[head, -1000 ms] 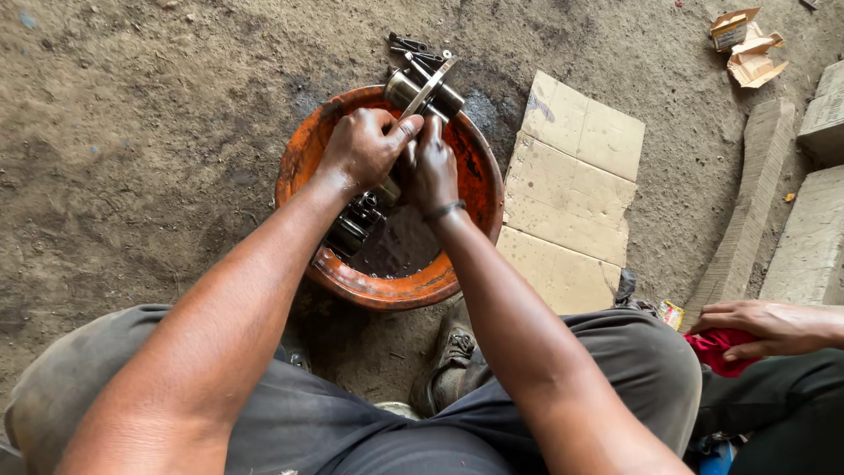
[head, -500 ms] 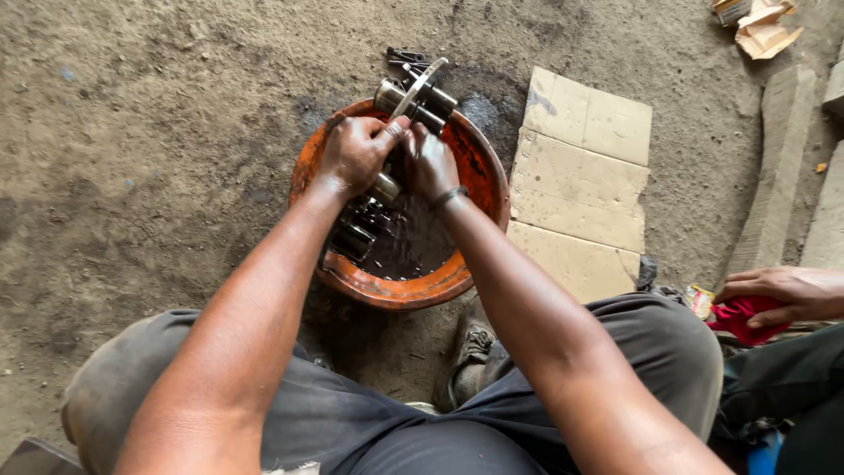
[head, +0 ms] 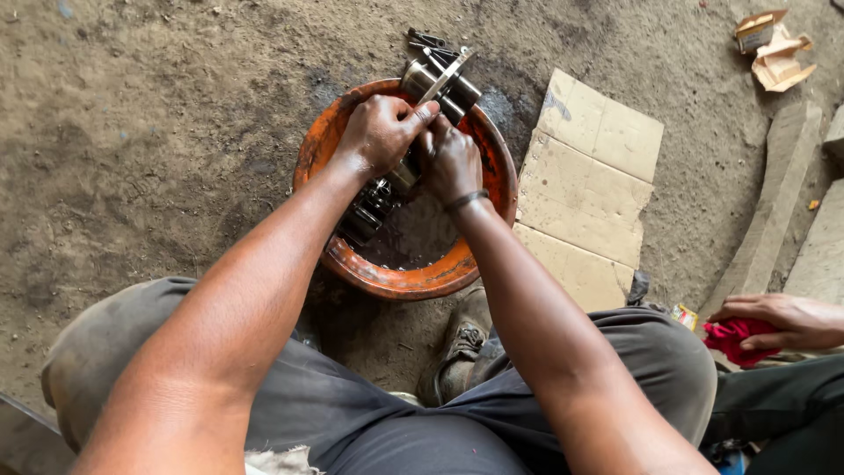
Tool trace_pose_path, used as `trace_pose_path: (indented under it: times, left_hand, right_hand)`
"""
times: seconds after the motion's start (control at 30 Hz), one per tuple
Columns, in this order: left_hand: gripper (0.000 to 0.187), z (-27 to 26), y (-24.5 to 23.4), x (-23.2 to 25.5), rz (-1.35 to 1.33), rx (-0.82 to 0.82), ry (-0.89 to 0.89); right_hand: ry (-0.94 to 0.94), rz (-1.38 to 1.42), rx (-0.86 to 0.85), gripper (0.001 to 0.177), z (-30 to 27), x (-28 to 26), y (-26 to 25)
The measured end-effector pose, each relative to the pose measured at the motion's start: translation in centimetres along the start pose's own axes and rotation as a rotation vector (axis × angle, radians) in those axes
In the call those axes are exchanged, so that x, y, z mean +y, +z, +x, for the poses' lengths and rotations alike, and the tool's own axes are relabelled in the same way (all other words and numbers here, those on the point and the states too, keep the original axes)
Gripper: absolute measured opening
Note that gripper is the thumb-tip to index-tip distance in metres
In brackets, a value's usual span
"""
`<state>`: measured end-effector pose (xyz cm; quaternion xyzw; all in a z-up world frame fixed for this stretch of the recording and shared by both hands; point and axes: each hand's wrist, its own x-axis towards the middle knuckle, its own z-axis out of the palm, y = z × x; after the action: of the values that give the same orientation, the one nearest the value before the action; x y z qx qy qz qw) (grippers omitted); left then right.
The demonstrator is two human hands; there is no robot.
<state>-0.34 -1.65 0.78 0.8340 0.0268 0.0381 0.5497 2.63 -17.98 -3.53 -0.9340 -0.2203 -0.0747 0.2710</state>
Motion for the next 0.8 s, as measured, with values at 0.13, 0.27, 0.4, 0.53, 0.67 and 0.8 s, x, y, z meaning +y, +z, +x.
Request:
trace_pose_path:
  times: [0.13, 0.27, 0.4, 0.53, 0.67, 0.8]
  left_hand:
    - [0.054, -0.1, 0.1, 0.2, 0.023, 0.02, -0.009]
    - [0.057, 0.0, 0.7, -0.5, 0.052, 0.086, 0.025]
    - [0.057, 0.3, 0.5, -0.5, 0.037, 0.081, -0.016]
    - [0.056, 0.1, 0.1, -0.5, -0.035, 0.045, -0.067]
    - [0.053, 0.1, -0.1, -0.3, -0.044, 0.058, -0.054]
    - [0.057, 0.3, -0.3, 0.0, 0.024, 0.042, -0.059]
  right_hand:
    - [0.222, 0.495, -0.079, 0.032, 4.1, 4.5, 3.8]
    - [0.839, 0.72, -0.477, 0.055, 5.5, 5.9, 2.7]
    - [0.719, 0.788, -0.405, 0.04, 4.7, 4.0, 2.4]
    - [0.066, 0.32, 0.0, 0.028, 0.9, 1.2, 1.4]
    - [-0.014, 0.342, 0.067, 0.03, -2.5, -1.9, -1.0]
    - [-0.135, 0.423, 0.223, 0.031, -4.1, -1.6, -0.5]
